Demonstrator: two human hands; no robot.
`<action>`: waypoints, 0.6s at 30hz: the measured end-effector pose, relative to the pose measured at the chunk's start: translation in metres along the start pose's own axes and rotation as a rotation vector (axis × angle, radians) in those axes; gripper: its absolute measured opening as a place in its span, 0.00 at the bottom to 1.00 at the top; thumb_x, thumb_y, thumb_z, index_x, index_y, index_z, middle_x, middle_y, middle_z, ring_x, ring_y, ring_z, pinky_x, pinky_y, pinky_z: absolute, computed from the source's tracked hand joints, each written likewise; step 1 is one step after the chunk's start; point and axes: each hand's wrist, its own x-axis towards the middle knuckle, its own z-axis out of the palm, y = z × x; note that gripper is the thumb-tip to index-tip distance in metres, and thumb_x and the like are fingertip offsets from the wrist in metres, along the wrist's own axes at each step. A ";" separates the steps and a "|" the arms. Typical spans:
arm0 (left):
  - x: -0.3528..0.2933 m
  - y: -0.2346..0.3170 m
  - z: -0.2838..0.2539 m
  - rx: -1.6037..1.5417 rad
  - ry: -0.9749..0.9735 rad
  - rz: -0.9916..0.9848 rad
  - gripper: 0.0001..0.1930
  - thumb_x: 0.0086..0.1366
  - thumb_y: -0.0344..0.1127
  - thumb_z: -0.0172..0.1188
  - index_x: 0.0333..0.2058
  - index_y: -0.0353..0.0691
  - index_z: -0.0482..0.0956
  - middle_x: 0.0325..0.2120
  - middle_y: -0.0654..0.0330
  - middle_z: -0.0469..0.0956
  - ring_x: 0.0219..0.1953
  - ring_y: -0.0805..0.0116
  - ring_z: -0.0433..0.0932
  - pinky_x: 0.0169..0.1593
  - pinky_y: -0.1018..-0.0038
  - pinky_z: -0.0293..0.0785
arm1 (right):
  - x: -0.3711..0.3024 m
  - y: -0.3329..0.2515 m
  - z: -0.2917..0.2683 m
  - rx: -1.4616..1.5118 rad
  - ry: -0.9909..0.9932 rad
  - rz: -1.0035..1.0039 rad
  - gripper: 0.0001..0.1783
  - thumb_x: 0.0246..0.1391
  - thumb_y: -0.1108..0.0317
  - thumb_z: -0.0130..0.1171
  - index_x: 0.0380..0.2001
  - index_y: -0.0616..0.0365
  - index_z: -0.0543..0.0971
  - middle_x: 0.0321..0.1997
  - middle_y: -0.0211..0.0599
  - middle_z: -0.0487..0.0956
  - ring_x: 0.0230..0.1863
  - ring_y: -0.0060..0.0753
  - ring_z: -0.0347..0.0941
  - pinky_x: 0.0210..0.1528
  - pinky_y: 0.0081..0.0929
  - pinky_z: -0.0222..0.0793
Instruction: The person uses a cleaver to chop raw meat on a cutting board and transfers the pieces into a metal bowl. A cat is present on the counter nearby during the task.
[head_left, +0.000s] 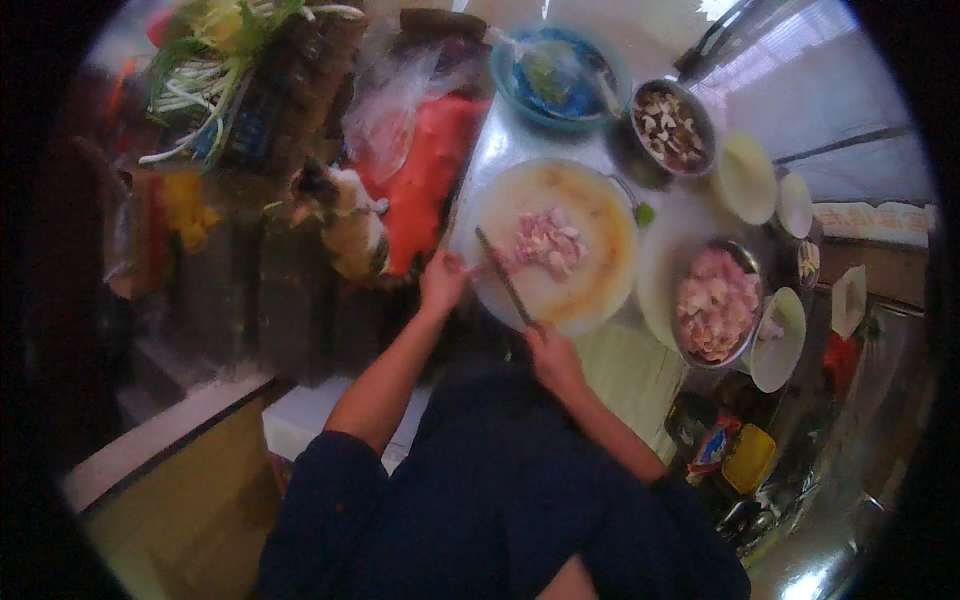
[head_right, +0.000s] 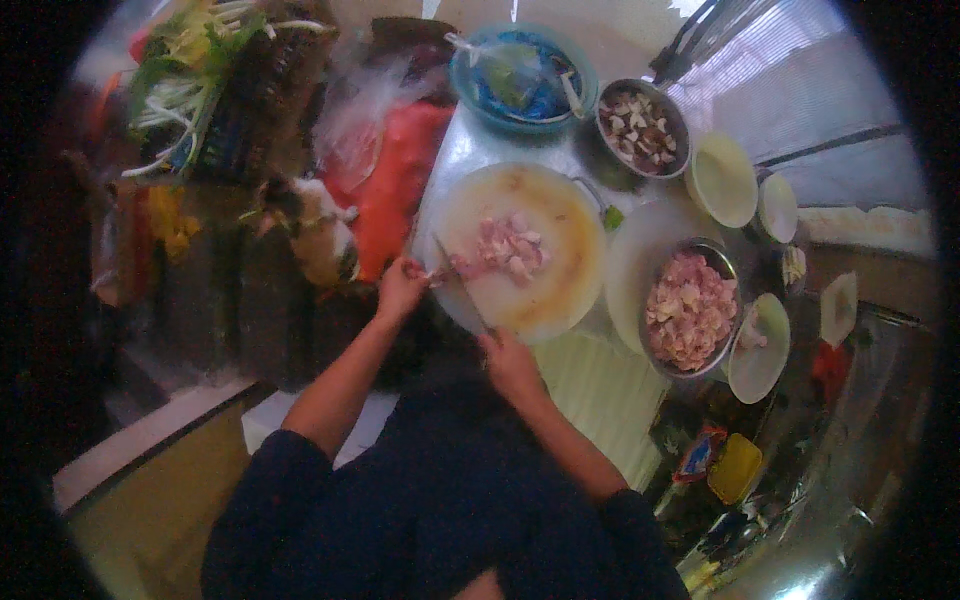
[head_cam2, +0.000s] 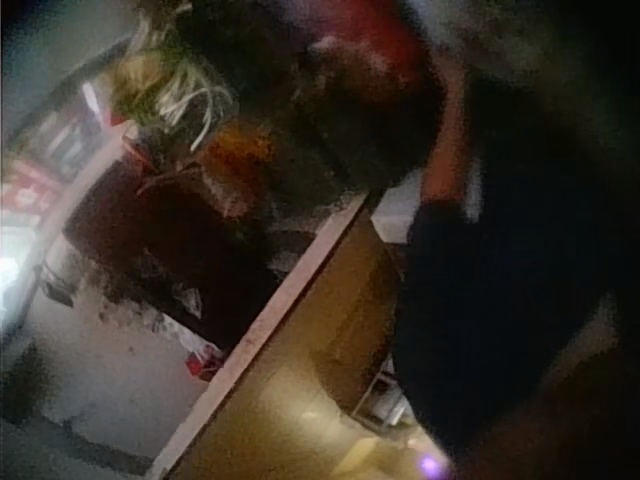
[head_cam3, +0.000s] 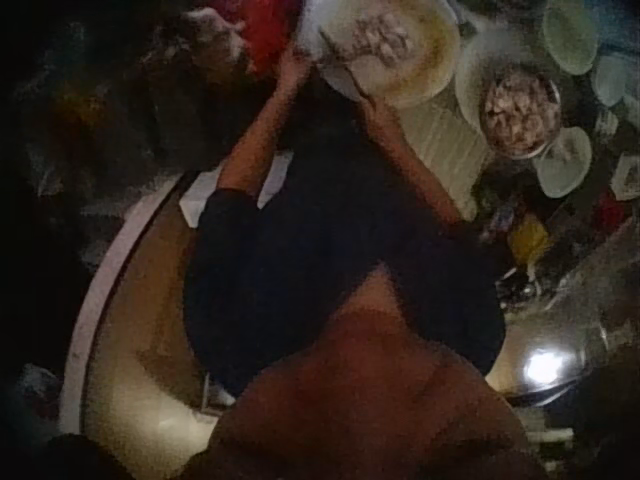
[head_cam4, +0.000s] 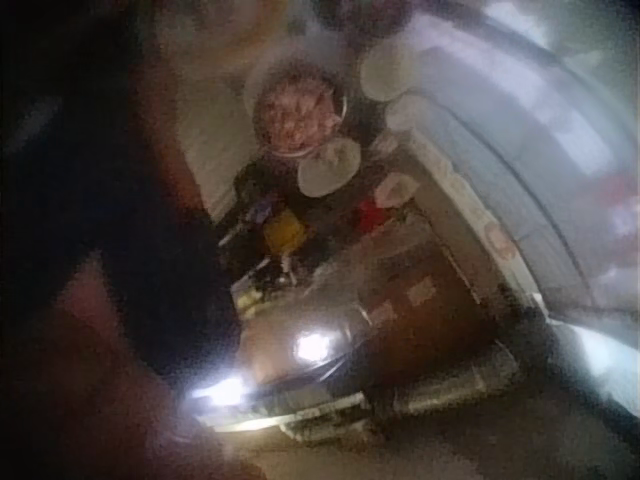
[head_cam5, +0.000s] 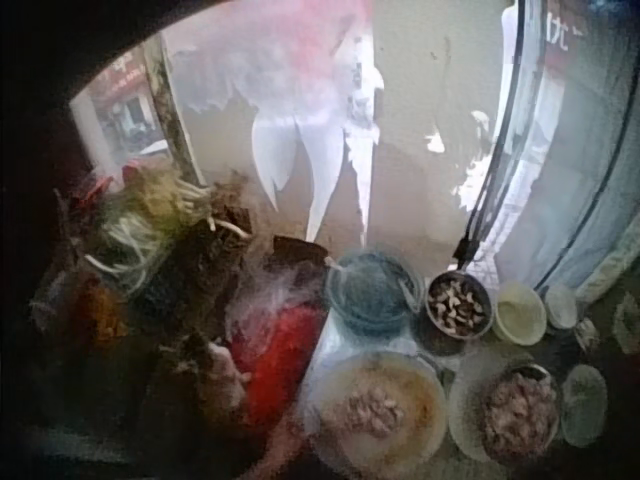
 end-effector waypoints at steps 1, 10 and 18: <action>-0.006 0.001 -0.001 -0.004 -0.032 -0.055 0.17 0.60 0.31 0.73 0.46 0.35 0.78 0.35 0.60 0.83 0.36 0.69 0.81 0.39 0.72 0.77 | -0.007 0.005 -0.001 0.013 -0.008 0.108 0.28 0.71 0.45 0.53 0.56 0.60 0.79 0.40 0.60 0.83 0.44 0.69 0.79 0.44 0.55 0.73; -0.012 0.031 0.014 -0.194 -0.211 0.154 0.14 0.64 0.27 0.64 0.49 0.36 0.81 0.40 0.58 0.84 0.37 0.66 0.83 0.41 0.71 0.79 | -0.021 0.004 -0.043 0.131 0.167 0.104 0.22 0.72 0.51 0.52 0.52 0.59 0.80 0.32 0.58 0.83 0.38 0.65 0.81 0.42 0.50 0.74; -0.026 0.017 -0.001 0.220 0.008 0.254 0.18 0.62 0.31 0.68 0.51 0.38 0.81 0.40 0.52 0.85 0.40 0.57 0.86 0.47 0.63 0.81 | -0.038 -0.021 -0.051 0.144 0.159 -0.022 0.20 0.71 0.56 0.56 0.56 0.57 0.79 0.33 0.56 0.83 0.36 0.61 0.83 0.40 0.48 0.75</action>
